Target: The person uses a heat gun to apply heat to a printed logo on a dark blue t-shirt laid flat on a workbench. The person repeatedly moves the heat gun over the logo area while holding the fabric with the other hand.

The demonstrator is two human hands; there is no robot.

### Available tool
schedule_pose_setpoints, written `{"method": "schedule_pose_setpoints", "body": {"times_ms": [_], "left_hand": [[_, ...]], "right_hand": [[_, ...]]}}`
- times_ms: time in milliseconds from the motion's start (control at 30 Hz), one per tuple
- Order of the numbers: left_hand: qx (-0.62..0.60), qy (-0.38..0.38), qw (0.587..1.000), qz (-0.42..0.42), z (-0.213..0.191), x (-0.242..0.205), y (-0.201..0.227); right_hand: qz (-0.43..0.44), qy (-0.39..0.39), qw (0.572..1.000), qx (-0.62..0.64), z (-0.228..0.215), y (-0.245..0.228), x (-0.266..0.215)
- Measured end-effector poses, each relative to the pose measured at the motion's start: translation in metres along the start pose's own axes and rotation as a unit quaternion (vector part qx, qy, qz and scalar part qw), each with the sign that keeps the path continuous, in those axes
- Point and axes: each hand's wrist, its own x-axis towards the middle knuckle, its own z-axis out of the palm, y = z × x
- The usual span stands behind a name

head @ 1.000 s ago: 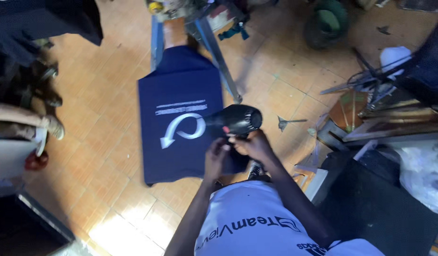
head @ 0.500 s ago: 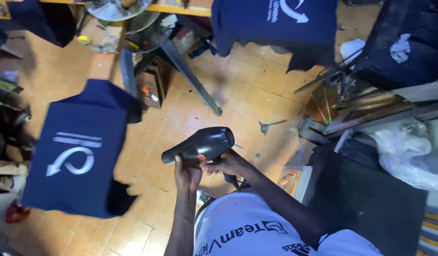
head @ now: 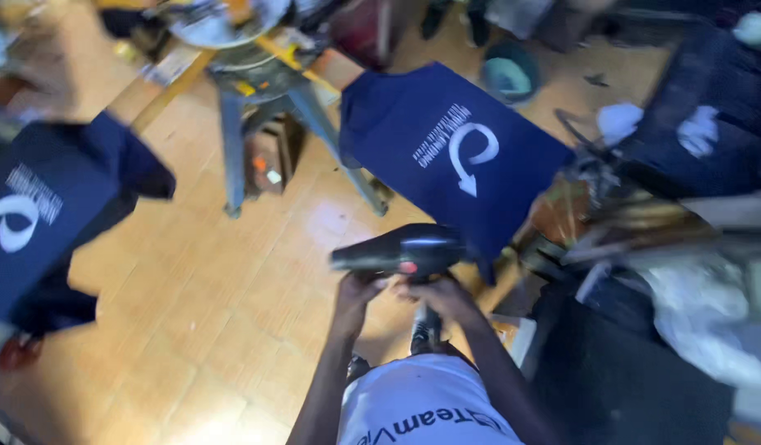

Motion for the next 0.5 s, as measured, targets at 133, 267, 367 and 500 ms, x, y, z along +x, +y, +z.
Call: {"method": "schedule_pose_setpoints", "body": {"times_ms": [133,267,367,500], "left_hand": [[0.064,0.046,0.997,-0.004,-0.002,-0.003,-0.008],[0.442,0.035,0.895,0.051,-0.011,-0.010,0.015],[0.618,0.025,0.779,0.107,-0.025,-0.017,0.022],[0.690,0.114,0.702,0.134,-0.047,-0.028,0.014]], "right_hand": [[0.089,0.064,0.970,-0.218,-0.003,-0.076,-0.026],[0.105,0.102,0.956,-0.256,-0.006,-0.084,-0.018],[-0.048,0.139,0.933,-0.330,-0.018,-0.041,0.010],[-0.159,0.115,0.839,-0.508,-0.008,-0.045,0.023]]}}
